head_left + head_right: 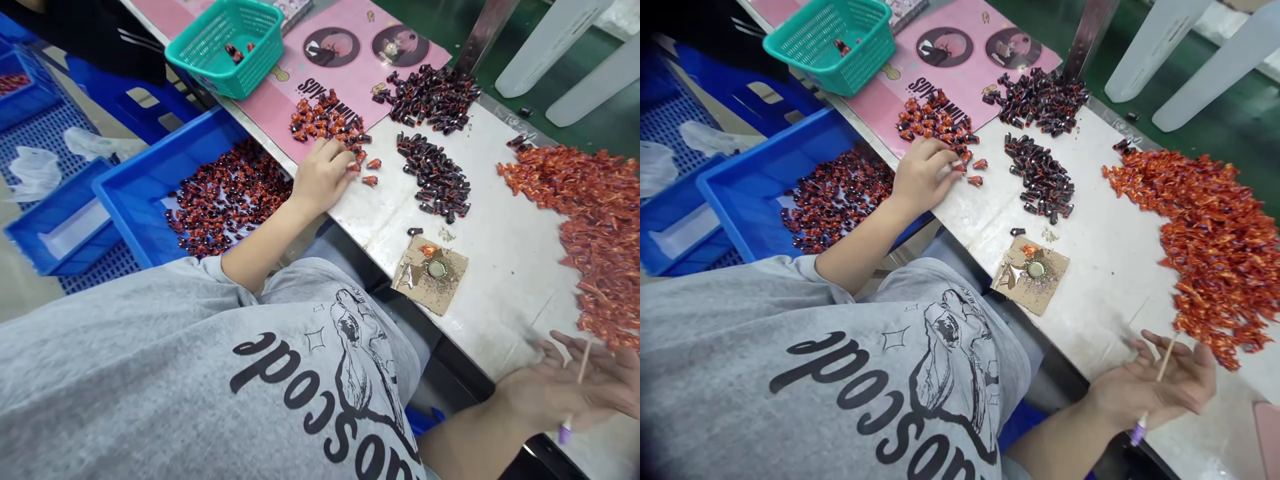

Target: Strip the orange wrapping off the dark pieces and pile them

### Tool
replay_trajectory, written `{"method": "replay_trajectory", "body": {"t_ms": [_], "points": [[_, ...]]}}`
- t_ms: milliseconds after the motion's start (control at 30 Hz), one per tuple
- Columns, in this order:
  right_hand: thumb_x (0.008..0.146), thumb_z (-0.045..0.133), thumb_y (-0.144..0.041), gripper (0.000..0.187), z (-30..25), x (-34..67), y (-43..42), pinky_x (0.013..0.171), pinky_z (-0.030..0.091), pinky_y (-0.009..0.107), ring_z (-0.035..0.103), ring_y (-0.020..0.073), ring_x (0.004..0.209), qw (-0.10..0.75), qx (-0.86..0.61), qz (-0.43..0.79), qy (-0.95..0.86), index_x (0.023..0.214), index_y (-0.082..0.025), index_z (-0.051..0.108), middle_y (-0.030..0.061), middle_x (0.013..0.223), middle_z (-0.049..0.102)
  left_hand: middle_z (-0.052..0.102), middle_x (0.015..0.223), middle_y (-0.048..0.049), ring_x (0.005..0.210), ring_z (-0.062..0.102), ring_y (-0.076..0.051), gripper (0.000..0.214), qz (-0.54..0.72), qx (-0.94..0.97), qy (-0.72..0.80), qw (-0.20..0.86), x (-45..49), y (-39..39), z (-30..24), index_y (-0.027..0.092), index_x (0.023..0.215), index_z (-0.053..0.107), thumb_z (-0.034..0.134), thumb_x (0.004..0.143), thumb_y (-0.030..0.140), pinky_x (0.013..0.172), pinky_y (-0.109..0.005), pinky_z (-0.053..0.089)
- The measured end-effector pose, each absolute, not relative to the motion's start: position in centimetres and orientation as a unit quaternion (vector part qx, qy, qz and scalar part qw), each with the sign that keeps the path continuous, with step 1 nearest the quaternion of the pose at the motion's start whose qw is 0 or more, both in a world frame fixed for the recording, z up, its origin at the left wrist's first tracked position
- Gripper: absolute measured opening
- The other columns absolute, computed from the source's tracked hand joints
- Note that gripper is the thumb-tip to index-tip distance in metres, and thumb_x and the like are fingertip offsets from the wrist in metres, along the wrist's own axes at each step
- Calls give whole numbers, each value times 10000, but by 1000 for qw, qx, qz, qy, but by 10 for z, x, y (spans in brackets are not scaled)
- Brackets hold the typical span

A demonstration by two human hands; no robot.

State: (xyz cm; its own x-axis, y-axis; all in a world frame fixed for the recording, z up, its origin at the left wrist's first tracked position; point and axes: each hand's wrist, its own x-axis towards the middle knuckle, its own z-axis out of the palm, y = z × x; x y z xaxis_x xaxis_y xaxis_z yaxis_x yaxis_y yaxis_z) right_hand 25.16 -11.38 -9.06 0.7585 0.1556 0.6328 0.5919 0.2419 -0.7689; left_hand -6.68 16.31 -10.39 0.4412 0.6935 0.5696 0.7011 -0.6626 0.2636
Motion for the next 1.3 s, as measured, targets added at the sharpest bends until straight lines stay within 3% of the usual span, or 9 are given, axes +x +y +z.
{"method": "replay_trajectory", "body": {"t_ms": [67,133,233,333,533,933,1100,1233,1300], "points": [[808,562,-800,611,-85,238,-110,478,411,291,641,152,615,696,-595,-166,-366,1040,-263,741,23,836,662,652,1202,-169,1111,590,-308,477,-348,-855,-384,-9,-56,151,-98,169,1221,628,430,995,539,987,-491,465],[892,589,-655,480,-76,216,-103,554,457,307,651,150,639,665,-614,-141,-402,985,-216,758,37,811,685,650,1209,-146,1123,593,-276,440,-338,-883,-322,-45,-35,133,-88,180,1234,619,430,1008,507,997,-452,468],[952,600,-473,362,-65,183,-91,638,518,332,686,176,683,612,-632,-50,-472,855,-165,765,51,731,712,669,1152,-123,1066,609,-243,325,-232,-944,-213,-96,1,107,-74,176,1173,646,438,1018,371,893,-369,500],[996,537,-405,374,-65,166,-81,634,521,307,686,158,670,587,-638,10,-498,788,-178,748,28,694,709,672,1090,-135,1034,599,-255,274,-145,-962,-201,-112,25,95,-68,146,1101,680,439,982,199,807,-347,480],[1014,499,-402,417,-78,164,-79,646,507,298,666,136,616,549,-674,14,-494,728,-202,727,-2,634,686,641,1032,-125,955,588,-234,356,-188,-942,-217,-172,18,106,-76,146,1061,715,404,901,78,801,-350,462],[1019,441,-485,512,-78,159,-79,657,538,340,664,161,596,555,-703,-2,-444,696,-199,718,14,624,686,736,986,-105,951,680,-196,297,-340,-859,-224,-310,-14,94,-73,120,988,728,459,865,87,873,-348,536],[972,456,-617,578,-74,156,-78,598,538,318,667,167,595,573,-710,1,-410,661,-195,701,21,609,680,759,956,-87,830,684,-130,276,-346,-738,-258,-518,-12,86,-67,100,1012,747,521,855,88,753,-254,546],[796,757,-564,387,-68,155,-75,598,549,292,671,154,603,632,-691,25,-350,730,-183,733,5,655,714,753,860,-61,649,619,-74,175,-332,-582,-243,-701,-5,71,-63,117,965,772,715,837,222,601,-193,514],[710,855,-464,310,-65,153,-76,667,573,305,694,158,653,637,-700,32,-320,784,-183,746,3,713,740,755,849,-46,625,614,-65,262,-322,-502,-226,-770,-1,61,-62,136,938,779,840,750,307,604,-189,532]]}}
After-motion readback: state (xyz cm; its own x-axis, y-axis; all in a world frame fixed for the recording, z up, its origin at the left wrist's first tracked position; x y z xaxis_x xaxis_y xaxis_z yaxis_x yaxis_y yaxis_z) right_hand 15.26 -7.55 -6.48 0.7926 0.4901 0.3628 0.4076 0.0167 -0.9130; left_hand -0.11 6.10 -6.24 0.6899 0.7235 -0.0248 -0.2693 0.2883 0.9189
